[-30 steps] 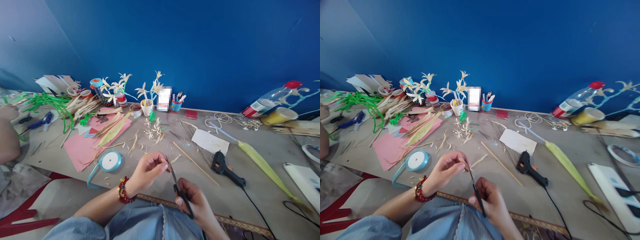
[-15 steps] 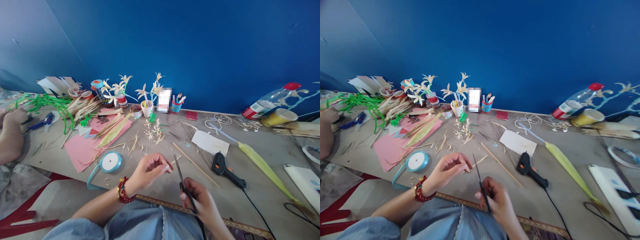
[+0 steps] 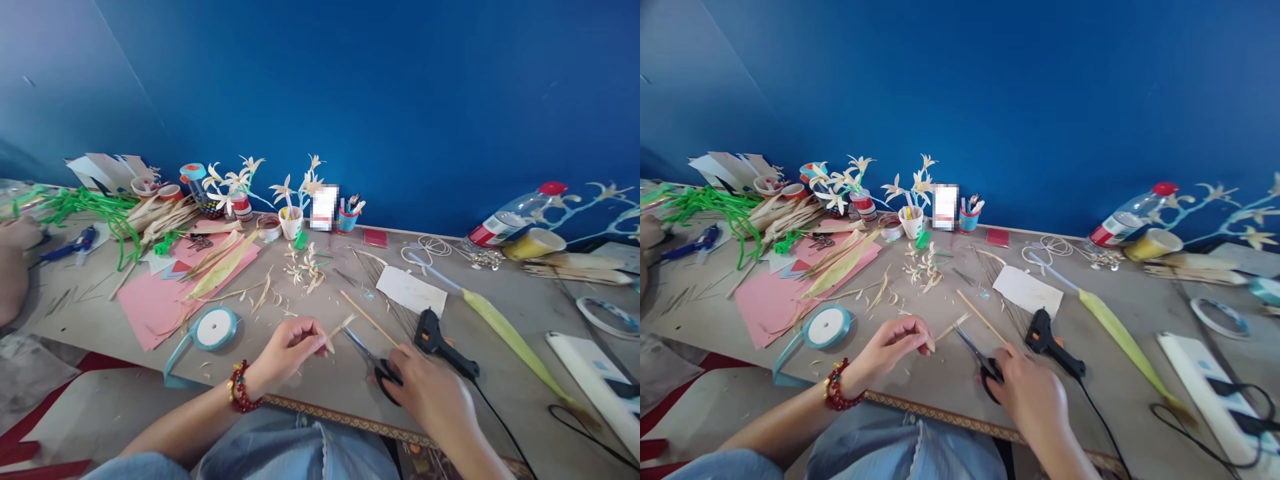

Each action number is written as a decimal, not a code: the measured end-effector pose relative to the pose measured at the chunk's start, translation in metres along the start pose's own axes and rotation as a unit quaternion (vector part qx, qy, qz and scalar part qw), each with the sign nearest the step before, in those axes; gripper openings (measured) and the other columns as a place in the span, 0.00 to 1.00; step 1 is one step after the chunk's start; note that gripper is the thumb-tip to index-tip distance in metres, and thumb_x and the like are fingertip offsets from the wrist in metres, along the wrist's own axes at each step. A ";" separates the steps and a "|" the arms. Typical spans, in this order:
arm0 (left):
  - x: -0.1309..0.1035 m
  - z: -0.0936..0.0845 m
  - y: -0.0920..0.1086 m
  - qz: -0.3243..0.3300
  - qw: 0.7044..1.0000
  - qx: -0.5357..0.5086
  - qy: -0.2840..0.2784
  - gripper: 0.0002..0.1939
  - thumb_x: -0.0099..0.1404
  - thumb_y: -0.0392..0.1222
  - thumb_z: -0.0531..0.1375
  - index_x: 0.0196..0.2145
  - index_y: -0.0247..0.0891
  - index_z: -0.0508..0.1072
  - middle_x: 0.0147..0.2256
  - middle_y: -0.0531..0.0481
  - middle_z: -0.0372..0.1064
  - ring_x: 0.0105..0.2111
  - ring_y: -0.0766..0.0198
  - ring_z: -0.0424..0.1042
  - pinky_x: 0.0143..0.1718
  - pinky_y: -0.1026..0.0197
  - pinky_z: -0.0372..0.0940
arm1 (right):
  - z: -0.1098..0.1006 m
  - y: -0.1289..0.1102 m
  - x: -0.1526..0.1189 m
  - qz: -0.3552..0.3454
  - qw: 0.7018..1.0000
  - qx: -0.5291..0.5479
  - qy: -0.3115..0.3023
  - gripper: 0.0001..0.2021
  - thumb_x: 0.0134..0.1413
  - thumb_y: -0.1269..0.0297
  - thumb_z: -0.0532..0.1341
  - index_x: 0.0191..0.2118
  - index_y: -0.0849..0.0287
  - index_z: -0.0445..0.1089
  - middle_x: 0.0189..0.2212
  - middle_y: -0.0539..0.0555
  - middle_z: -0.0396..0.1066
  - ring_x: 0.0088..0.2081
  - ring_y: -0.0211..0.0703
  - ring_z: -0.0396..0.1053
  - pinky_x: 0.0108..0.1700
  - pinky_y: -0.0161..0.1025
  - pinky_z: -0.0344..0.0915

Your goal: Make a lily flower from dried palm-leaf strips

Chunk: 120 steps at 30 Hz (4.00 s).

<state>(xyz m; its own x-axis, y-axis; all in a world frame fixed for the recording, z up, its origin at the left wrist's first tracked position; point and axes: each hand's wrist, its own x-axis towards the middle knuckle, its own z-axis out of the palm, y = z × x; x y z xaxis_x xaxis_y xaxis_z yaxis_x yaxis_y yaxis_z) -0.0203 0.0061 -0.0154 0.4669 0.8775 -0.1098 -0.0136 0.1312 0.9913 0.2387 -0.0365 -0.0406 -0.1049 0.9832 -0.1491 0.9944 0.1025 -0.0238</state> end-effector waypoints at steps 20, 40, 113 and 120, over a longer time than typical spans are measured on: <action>-0.023 -0.004 -0.009 0.418 0.819 0.392 0.019 0.17 0.62 0.34 0.62 0.46 0.51 0.79 0.40 0.44 0.79 0.36 0.56 0.74 0.40 0.55 0.62 | -0.026 -0.077 -0.016 0.021 0.561 0.819 -0.120 0.19 0.51 0.47 0.67 0.30 0.58 0.64 0.21 0.46 0.64 0.19 0.30 0.56 0.19 0.28 0.54; -0.025 0.014 0.007 -0.070 0.982 -0.175 -0.028 0.11 0.55 0.43 0.69 0.28 0.34 0.73 0.24 0.52 0.68 0.26 0.68 0.64 0.33 0.65 0.59 | -0.021 -0.056 -0.003 -0.017 0.783 0.621 0.002 0.22 0.60 0.41 0.54 0.29 0.57 0.66 0.20 0.47 0.63 0.20 0.36 0.60 0.22 0.33 0.57; -0.004 0.020 0.002 -0.015 0.956 -0.283 0.077 0.08 0.57 0.39 0.69 0.28 0.33 0.74 0.26 0.52 0.70 0.27 0.69 0.67 0.33 0.66 0.63 | 0.009 -0.075 -0.027 -0.032 0.676 0.728 -0.111 0.32 0.39 0.29 0.63 0.30 0.57 0.61 0.24 0.50 0.66 0.26 0.38 0.58 0.29 0.35 0.53; -0.006 0.020 -0.002 -0.010 0.955 -0.287 0.071 0.07 0.58 0.38 0.68 0.29 0.33 0.74 0.26 0.51 0.70 0.27 0.69 0.67 0.34 0.66 0.63 | 0.012 -0.073 -0.026 -0.036 0.690 0.715 -0.106 0.32 0.39 0.28 0.62 0.29 0.56 0.61 0.23 0.50 0.66 0.25 0.38 0.57 0.28 0.35 0.51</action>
<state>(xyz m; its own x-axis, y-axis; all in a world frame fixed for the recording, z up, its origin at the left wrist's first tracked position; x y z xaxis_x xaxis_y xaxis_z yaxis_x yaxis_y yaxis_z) -0.0053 -0.0084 -0.0152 0.3486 0.9203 -0.1777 -0.5066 0.3446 0.7904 0.1689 -0.0714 -0.0467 -0.3038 0.9236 -0.2337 -0.0232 -0.2524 -0.9673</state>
